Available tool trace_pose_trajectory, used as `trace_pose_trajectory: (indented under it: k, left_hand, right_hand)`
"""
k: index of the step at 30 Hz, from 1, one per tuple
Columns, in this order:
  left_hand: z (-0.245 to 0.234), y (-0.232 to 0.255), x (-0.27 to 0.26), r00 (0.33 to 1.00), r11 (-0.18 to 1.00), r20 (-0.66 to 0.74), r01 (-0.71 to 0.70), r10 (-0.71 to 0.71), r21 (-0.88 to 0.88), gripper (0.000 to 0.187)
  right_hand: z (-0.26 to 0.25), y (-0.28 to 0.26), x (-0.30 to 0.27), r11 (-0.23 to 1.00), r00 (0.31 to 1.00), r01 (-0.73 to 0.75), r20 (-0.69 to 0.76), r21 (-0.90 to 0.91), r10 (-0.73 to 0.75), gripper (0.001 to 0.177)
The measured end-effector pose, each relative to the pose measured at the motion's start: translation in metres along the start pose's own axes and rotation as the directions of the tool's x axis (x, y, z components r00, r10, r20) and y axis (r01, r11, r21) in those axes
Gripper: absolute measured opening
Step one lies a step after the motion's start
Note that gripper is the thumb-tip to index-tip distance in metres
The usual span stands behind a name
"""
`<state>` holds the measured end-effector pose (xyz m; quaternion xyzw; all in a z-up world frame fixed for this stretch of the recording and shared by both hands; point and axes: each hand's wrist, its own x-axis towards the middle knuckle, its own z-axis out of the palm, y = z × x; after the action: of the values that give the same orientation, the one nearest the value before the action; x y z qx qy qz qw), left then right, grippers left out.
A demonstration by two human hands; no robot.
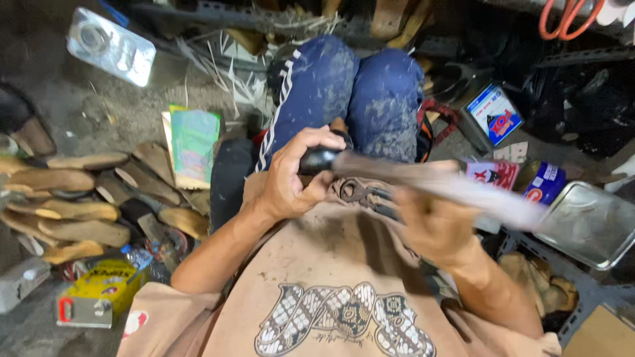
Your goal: The person sits cross-legged on the floor and uses a hammer and a curved metal tool to repeatedly strike and shape the sole of a black shoe held on their lap. They rotate the shoe to work on different areas of the sole and heel.
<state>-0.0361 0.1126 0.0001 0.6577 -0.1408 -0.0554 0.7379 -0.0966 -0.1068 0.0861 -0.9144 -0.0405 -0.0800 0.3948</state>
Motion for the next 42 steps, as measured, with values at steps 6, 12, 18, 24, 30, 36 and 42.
trace_pose_trajectory:
  k: [6, 12, 18, 24, 30, 36, 42]
  left_hand:
    - [-0.005, -0.003, 0.004, 0.999, 0.999, 0.007, -0.040, 0.040, -0.017, 0.040]
    - [-0.014, -0.001, 0.004, 0.995, 0.994, 0.008, -0.095, 0.095, -0.060, 0.037]
    - [0.032, 0.031, 0.036, 0.957, 0.948, 0.045, -0.289, 0.285, 0.132, 0.038]
    - [0.076, -0.024, 0.032, 0.930, 0.891, 0.357, -0.236, 0.090, 0.389, 0.052]
    - [0.089, -0.031, 0.031, 0.944, 0.875, 0.316, -0.228, 0.091, 0.427, 0.044]
    - [0.095, -0.056, 0.023, 0.939, 0.819, 0.337, -0.246, 0.069, 0.519, 0.046]
    - [0.095, -0.045, 0.028, 0.941, 0.819, 0.322, -0.263, 0.102, 0.510, 0.041]
  right_hand:
    - [0.011, 0.000, -0.016, 0.991, 0.993, -0.118, -0.010, 0.065, 0.118, 0.045]
    - [0.012, 0.030, -0.008, 0.939, 0.939, -0.343, 0.018, 0.018, 0.342, 0.057]
    - [-0.017, 0.039, -0.032, 0.850, 0.844, -0.518, -0.106, 0.096, 0.526, 0.051]
    - [-0.052, 0.057, -0.049, 0.911, 0.911, -0.404, -0.125, -0.080, 0.393, 0.016]
    - [-0.088, 0.016, -0.013, 0.931, 0.934, -0.356, -0.006, -0.083, 0.357, 0.019]
    - [-0.081, 0.012, 0.018, 0.953, 0.962, -0.261, 0.040, -0.153, 0.270, 0.023]
    - [-0.086, 0.035, 0.011, 0.937, 0.937, -0.343, 0.044, -0.069, 0.347, 0.026]
